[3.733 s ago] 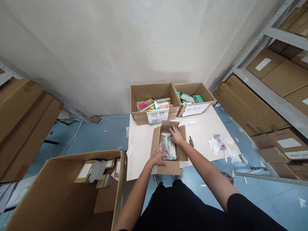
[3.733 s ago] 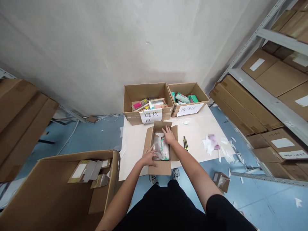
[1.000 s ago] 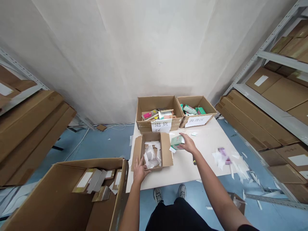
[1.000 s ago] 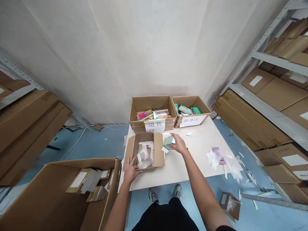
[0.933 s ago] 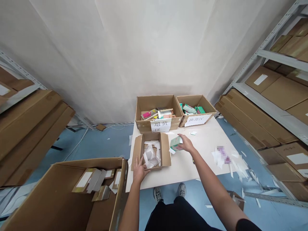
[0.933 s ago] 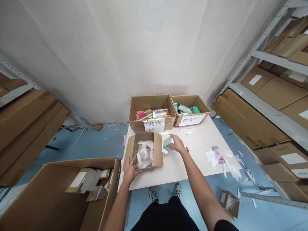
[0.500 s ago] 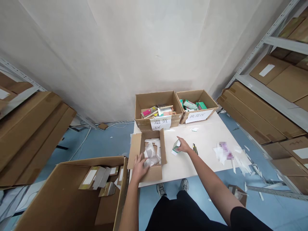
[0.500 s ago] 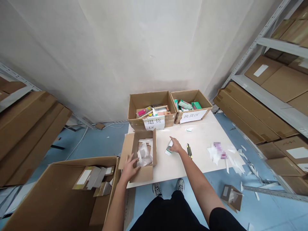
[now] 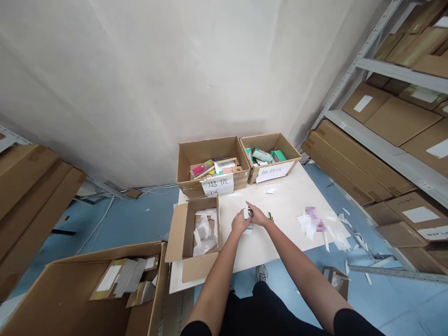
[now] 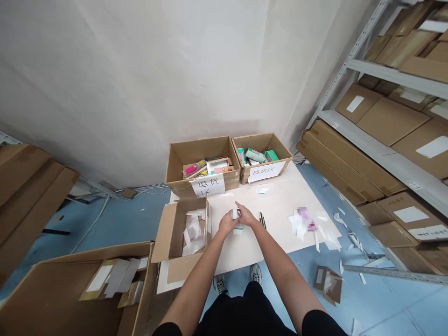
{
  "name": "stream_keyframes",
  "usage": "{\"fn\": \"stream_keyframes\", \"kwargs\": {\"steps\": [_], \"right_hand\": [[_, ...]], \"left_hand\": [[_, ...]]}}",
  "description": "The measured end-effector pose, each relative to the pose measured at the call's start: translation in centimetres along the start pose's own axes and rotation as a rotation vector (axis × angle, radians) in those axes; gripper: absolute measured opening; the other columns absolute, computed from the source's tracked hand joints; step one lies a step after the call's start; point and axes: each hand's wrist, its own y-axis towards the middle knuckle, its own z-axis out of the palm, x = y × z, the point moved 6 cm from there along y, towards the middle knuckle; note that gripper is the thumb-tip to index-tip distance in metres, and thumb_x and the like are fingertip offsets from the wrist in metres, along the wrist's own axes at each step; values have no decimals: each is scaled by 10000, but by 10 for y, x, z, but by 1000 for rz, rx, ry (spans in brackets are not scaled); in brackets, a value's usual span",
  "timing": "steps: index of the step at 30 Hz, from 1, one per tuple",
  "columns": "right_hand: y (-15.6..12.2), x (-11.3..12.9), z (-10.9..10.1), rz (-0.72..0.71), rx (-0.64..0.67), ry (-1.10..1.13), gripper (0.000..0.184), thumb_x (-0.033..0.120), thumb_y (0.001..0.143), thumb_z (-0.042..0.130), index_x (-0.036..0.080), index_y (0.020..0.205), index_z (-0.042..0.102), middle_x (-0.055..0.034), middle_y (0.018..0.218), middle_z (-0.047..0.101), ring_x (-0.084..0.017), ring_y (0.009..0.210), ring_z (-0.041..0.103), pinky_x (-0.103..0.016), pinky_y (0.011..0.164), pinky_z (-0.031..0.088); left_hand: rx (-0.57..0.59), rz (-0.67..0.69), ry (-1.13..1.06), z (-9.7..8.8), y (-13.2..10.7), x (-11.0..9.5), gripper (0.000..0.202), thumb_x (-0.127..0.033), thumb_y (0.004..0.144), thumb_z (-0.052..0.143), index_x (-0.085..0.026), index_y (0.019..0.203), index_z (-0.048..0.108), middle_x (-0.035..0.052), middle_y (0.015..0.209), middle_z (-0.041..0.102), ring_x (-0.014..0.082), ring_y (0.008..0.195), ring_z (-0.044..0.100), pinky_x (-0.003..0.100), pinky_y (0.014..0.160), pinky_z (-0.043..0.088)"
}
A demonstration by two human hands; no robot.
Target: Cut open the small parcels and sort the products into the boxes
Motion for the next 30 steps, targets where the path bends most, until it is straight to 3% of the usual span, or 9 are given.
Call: {"fn": "stream_keyframes", "kwargs": {"steps": [2, 5, 8, 10, 13, 17, 24, 27, 30], "right_hand": [[-1, -6, 1, -21, -24, 128, 1016, 99, 610, 709, 242, 1582, 453, -81, 1302, 669, -228, 1092, 651, -367, 1006, 512], [-9, -20, 5, -6, -91, 268, 893, 151, 635, 704, 241, 1505, 522, -88, 1366, 646, -233, 1181, 645, -385, 1035, 516], [-21, -32, 5, 21, -245, 240, 568, 183, 704, 660, 220, 1271, 672, -108, 1381, 647, -255, 1289, 610, -426, 1112, 474], [-27, -35, 8, 60, -282, 161, 438, 179, 706, 680, 204, 1142, 718, -132, 1382, 656, -287, 1324, 596, -454, 1150, 441], [-29, -30, 13, 121, -207, 50, 461, 167, 670, 759, 182, 1130, 737, -161, 1360, 680, -324, 1288, 630, -450, 1131, 458], [-25, -13, 12, 170, -51, -116, 459, 235, 689, 815, 193, 1143, 761, -122, 1199, 762, -301, 1111, 719, -366, 977, 534], [-7, 11, -1, 363, 55, -480, 424, 322, 647, 858, 200, 1047, 791, -149, 1059, 792, -316, 992, 755, -320, 783, 526], [-1, 17, 2, 339, 45, -484, 378, 326, 627, 855, 179, 965, 773, -162, 1044, 782, -315, 972, 753, -304, 745, 506], [-1, 18, -2, 306, -44, -406, 404, 346, 614, 836, 164, 956, 724, -150, 1038, 762, -292, 932, 739, -285, 706, 481]], "left_hand": [[-29, -101, -23, 12, 14, 6, 583, -357, 920, 634, -215, 1474, 519, 138, 1277, 735, 290, 1182, 688, 347, 933, 510], [-67, -143, -54, 20, 24, 16, 670, -350, 925, 612, -202, 1552, 432, 137, 1210, 760, 305, 1181, 690, 367, 963, 498], [-83, -81, -145, 24, 28, 27, 674, -288, 967, 513, -193, 1616, 360, 135, 1178, 765, 292, 1185, 694, 399, 1025, 490], [-93, 32, -219, 27, 30, 32, 691, -221, 943, 508, -213, 1621, 372, 134, 1332, 705, 267, 1286, 643, 398, 1097, 467], [-30, 194, -259, 38, 30, 40, 782, -144, 813, 625, -212, 1574, 463, 130, 1595, 498, 269, 1480, 471, 392, 1210, 392], [54, 238, -263, 54, 28, 51, 991, -72, 637, 731, -173, 1579, 440, 156, 1669, 385, 310, 1570, 323, 439, 1277, 316], [-16, 201, -268, 55, 30, 48, 895, -90, 639, 787, -241, 1485, 537, 96, 1522, 587, 274, 1365, 578, 404, 1159, 444], [-44, 162, -225, 50, 32, 50, 888, -116, 603, 846, -255, 1437, 576, 71, 1446, 652, 275, 1286, 630, 370, 1083, 478], [-54, 160, -196, 46, 36, 51, 865, -194, 589, 896, -267, 1399, 600, 47, 1322, 723, 265, 1179, 681, 340, 996, 505]]}}
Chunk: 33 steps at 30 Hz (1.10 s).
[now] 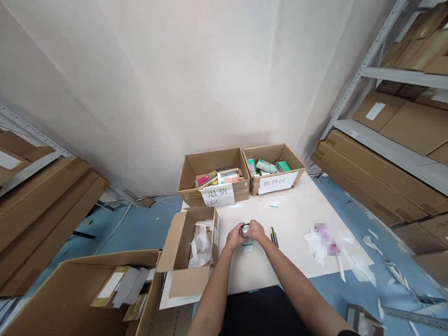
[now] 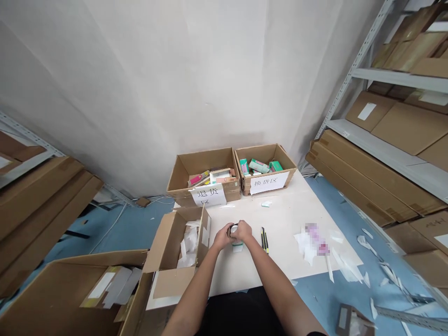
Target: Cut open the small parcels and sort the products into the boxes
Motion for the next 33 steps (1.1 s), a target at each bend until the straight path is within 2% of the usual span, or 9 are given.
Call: {"fn": "stream_keyframes", "kwargs": {"steps": [4, 9, 14, 17, 20, 24, 27, 30, 33], "right_hand": [[0, -3, -33, -33, -197, 260, 463, 395, 629, 785, 186, 1018, 647, -70, 944, 732, -248, 850, 691, -288, 699, 479], [5, 21, -105, -294, -300, 579, 429, 372, 648, 733, 223, 1044, 662, -19, 968, 720, -212, 834, 653, -315, 761, 522], [5, 44, -154, -451, -342, 635, 509, 360, 662, 770, 217, 1146, 701, -54, 1088, 725, -231, 936, 662, -376, 885, 541], [5, 48, -163, -443, -329, 699, 649, 358, 665, 802, 231, 1282, 646, -31, 1069, 705, -204, 890, 667, -370, 870, 555], [3, 54, -163, -438, -284, 764, 769, 351, 656, 845, 248, 1372, 583, -6, 1012, 678, -180, 837, 668, -358, 845, 565], [-10, 57, -174, -450, -215, 994, 860, 420, 719, 855, 268, 1481, 487, -33, 1054, 691, -216, 964, 695, -397, 918, 568], [-28, 59, -186, -509, -6, 1144, 937, 455, 768, 836, 321, 1572, 374, -59, 1177, 709, -247, 1140, 676, -445, 990, 550], [-50, 68, -188, -578, 239, 1130, 1090, 415, 695, 912, 335, 1608, 323, -74, 1252, 710, -262, 1206, 655, -470, 1031, 530], [-65, 80, -186, -602, 248, 1103, 1243, 407, 628, 964, 330, 1644, 251, -99, 1289, 696, -280, 1148, 682, -479, 983, 560]], "left_hand": [[-33, -21, 46, -2, 7, -2, 816, -235, 617, 885, -270, 1382, 603, 43, 1234, 757, 255, 1096, 706, 308, 906, 514], [-32, -13, 91, -1, 13, -9, 817, -267, 621, 879, -268, 1389, 600, 51, 1217, 760, 292, 1142, 691, 326, 904, 515], [-79, 98, 34, -21, 6, -30, 1248, -364, 474, 978, -219, 1581, 421, 163, 1563, 531, 394, 1452, 463, 467, 1161, 403], [-222, 217, -146, -52, 0, -66, 1288, -474, 556, 958, -226, 1642, 312, 172, 1658, 394, 381, 1501, 400, 491, 1207, 360], [-358, 314, -340, -83, -6, -111, 1093, -431, 686, 902, -298, 1623, 355, 129, 1569, 501, 308, 1322, 575, 441, 1086, 484], [-394, 359, -437, -116, -14, -161, 1030, -340, 675, 909, -271, 1586, 433, 94, 1240, 697, 246, 1044, 679, 409, 970, 550], [-372, 366, -579, -141, -21, -184, 1100, -324, 698, 892, -261, 1638, 324, 70, 1137, 727, 218, 1004, 696, 397, 971, 559], [-242, 369, -756, -160, -26, -206, 1187, -370, 743, 875, -245, 1682, 161, 105, 1220, 727, 219, 1066, 705, 409, 1008, 551], [-106, 392, -824, -171, -29, -230, 1216, -423, 774, 867, -260, 1693, 87, 154, 1396, 657, 243, 1202, 673, 419, 1064, 527]]}}
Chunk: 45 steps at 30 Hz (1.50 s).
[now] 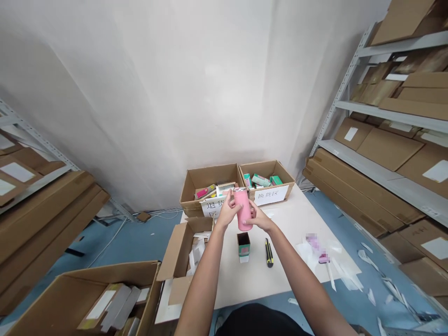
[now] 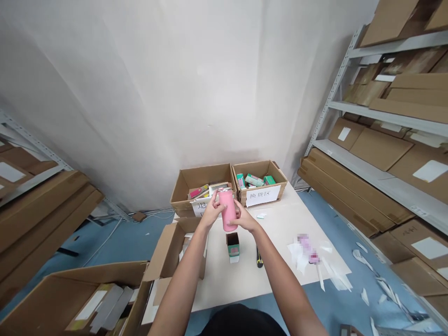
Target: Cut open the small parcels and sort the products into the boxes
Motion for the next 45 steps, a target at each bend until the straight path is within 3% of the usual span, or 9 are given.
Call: {"fn": "stream_keyframes", "kwargs": {"steps": [5, 10, 15, 20, 25, 30, 34, 39, 45], "right_hand": [[-7, 9, -1, -92, -339, -206, 1411, 400, 574, 997, 339, 1685, 128, -104, 1293, 666, -290, 1146, 663, -482, 1008, 547], [-11, 13, 2, -111, -140, 20, 1262, 426, 716, 893, 372, 1684, 84, -58, 1174, 692, -252, 1049, 695, -467, 955, 557], [-16, 21, -7, -160, -392, -116, 1355, 356, 616, 967, 361, 1684, 133, -36, 1087, 673, -252, 964, 680, -487, 955, 559], [-17, 28, 4, -172, -211, 36, 1265, 381, 737, 879, 376, 1685, 43, -55, 1207, 674, -257, 1083, 679, -497, 1022, 531], [-20, 30, -4, -149, -346, -34, 1433, 327, 592, 980, 358, 1688, 58, -49, 1153, 666, -254, 1036, 680, -472, 976, 560], [-14, 25, 6, -134, -223, 32, 1328, 351, 705, 904, 393, 1680, 3, -64, 1231, 672, -257, 1086, 689, -494, 992, 560], [-13, 27, 6, -147, -320, -39, 1398, 343, 638, 955, 361, 1689, 34, -62, 1185, 668, -264, 1067, 692, -498, 999, 554], [-6, 24, 21, -140, -189, 18, 1312, 396, 724, 890, 382, 1686, -2, -68, 1225, 666, -253, 1071, 702, -485, 991, 556], [1, 4, 39, -88, -161, 5, 1396, 368, 655, 941, 396, 1684, -3, -68, 1243, 655, -246, 1064, 693, -449, 954, 573]], "left_hand": [[-52, -12, 95, 5, 6, -26, 1356, -363, 667, 958, -276, 1694, 77, 150, 1381, 668, 249, 1167, 684, 436, 1055, 536], [1, -25, 26, 14, 8, -35, 1287, -408, 742, 906, -253, 1694, 53, 124, 1250, 741, 228, 1067, 716, 449, 1033, 543], [-84, 24, 139, 18, 13, -39, 1362, -392, 704, 936, -296, 1694, 6, 158, 1423, 634, 258, 1224, 663, 404, 1054, 531], [-49, -4, 76, 27, 15, -39, 1370, -419, 755, 899, -281, 1683, -99, 143, 1340, 682, 243, 1121, 701, 452, 1037, 546], [-72, -11, 117, 29, 14, -43, 1390, -407, 724, 930, -284, 1689, -62, 147, 1377, 660, 252, 1192, 668, 445, 1072, 524], [-52, -40, 48, 26, 14, -46, 1357, -373, 749, 921, -293, 1689, -55, 100, 1243, 723, 226, 1107, 699, 440, 1044, 545], [-100, -29, 113, 14, 13, -49, 1351, -335, 715, 945, -302, 1695, 15, 125, 1337, 674, 219, 1107, 695, 406, 1027, 554], [-82, -10, 78, 0, 8, -50, 1309, -336, 762, 905, -306, 1693, -14, 106, 1286, 702, 208, 1092, 699, 428, 1049, 540], [-129, -43, 92, -27, -7, -48, 1369, -312, 710, 936, -289, 1694, -15, 122, 1304, 694, 223, 1082, 698, 444, 1036, 546]]}}
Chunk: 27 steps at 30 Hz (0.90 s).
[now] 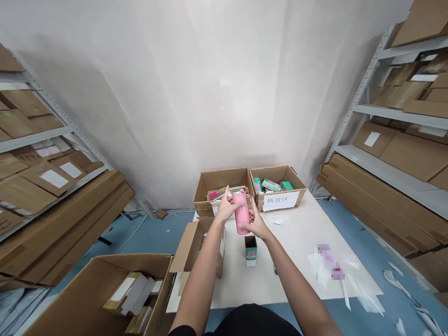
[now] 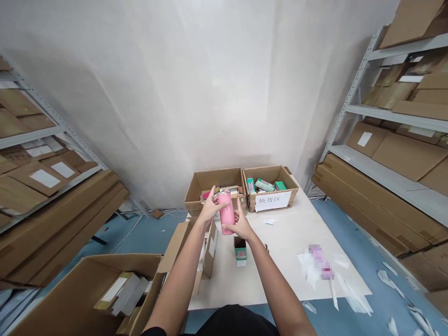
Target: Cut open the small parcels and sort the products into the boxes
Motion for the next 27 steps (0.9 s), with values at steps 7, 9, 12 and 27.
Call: {"fn": "stream_keyframes", "kwargs": {"steps": [7, 9, 12, 27], "right_hand": [[6, -28, 22, 38, -63, -58, 1361, 363, 605, 961, 362, 1688, 137, -54, 1150, 652, -215, 901, 667, -391, 809, 591], [8, -33, 32, 12, -60, -113, 1329, 348, 611, 954, 369, 1683, 169, -66, 1207, 647, -228, 966, 661, -409, 868, 582], [11, -42, 52, 15, 4, -113, 1242, 305, 660, 899, 379, 1677, 188, -67, 1242, 648, -224, 1001, 664, -421, 931, 566], [1, -93, 75, 85, -161, -318, 1124, 329, 676, 848, 361, 1652, 290, -48, 1163, 631, -243, 980, 652, -415, 869, 589]], "left_hand": [[-87, 13, 176, -39, -18, 2, 1227, -357, 698, 933, -323, 1680, 198, 117, 1391, 622, 229, 1140, 659, 418, 1026, 548], [-95, 24, 239, -50, -22, 3, 1178, -351, 704, 921, -308, 1670, 248, 98, 1288, 661, 212, 1042, 681, 412, 978, 571], [-75, 49, 231, -67, -29, 10, 1095, -318, 733, 887, -300, 1655, 298, 95, 1257, 678, 202, 1017, 691, 391, 964, 577], [-149, 211, 321, -96, -48, 48, 592, -240, 858, 717, -282, 1432, 581, 78, 1415, 638, 221, 1085, 702, 368, 948, 589]]}}
